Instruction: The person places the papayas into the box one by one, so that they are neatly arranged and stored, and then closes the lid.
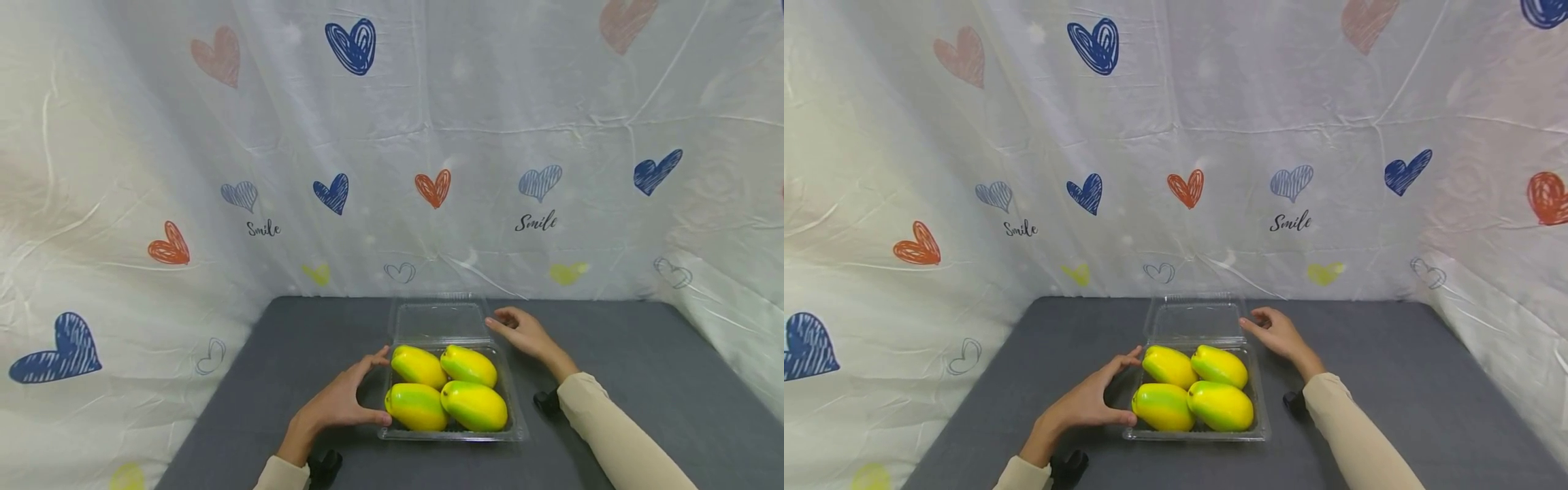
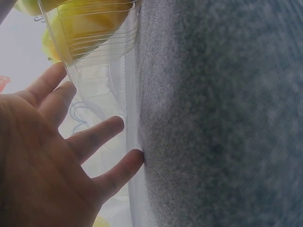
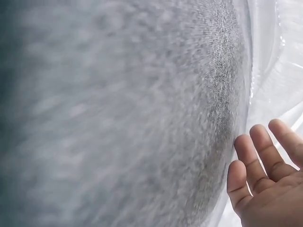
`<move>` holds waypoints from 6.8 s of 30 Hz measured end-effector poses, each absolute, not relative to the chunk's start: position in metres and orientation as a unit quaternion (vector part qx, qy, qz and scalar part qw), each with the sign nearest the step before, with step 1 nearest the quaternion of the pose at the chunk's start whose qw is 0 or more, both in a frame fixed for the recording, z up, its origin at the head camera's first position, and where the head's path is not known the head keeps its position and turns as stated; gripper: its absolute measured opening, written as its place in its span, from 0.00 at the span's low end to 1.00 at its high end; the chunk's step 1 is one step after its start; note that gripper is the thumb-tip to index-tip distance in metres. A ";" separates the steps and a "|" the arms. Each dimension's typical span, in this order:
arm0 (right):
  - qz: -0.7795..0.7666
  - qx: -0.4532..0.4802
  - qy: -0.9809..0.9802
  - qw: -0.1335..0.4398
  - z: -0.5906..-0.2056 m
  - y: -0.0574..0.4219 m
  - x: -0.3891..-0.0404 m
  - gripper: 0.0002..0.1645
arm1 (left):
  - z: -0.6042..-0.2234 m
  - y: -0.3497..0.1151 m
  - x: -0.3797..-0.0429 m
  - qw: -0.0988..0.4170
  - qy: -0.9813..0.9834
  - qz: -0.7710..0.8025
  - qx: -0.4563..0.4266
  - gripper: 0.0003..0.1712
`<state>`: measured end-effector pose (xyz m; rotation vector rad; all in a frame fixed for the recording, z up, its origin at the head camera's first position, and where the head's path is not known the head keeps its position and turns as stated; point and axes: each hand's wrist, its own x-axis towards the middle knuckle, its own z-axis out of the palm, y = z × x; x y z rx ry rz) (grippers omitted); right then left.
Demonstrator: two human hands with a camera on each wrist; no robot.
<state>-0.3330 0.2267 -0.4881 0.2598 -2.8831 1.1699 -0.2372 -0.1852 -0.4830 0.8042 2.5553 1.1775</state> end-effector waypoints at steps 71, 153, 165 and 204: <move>0.445 0.152 -0.871 0.143 -0.464 0.216 -0.299 0.35 | -0.482 -0.183 -0.236 0.096 0.879 0.381 0.271 0.48; 0.504 0.274 -0.819 0.016 -0.483 0.253 -0.217 0.21 | -0.482 -0.186 -0.238 0.108 0.867 0.407 0.267 0.43; 0.492 0.235 -0.838 -0.019 -0.481 0.253 -0.215 0.21 | -0.475 -0.194 -0.239 0.105 0.846 0.447 0.269 0.35; 0.661 0.334 -0.627 -0.241 -0.492 0.242 -0.195 0.57 | -0.476 -0.186 -0.238 0.240 0.771 0.521 0.276 0.57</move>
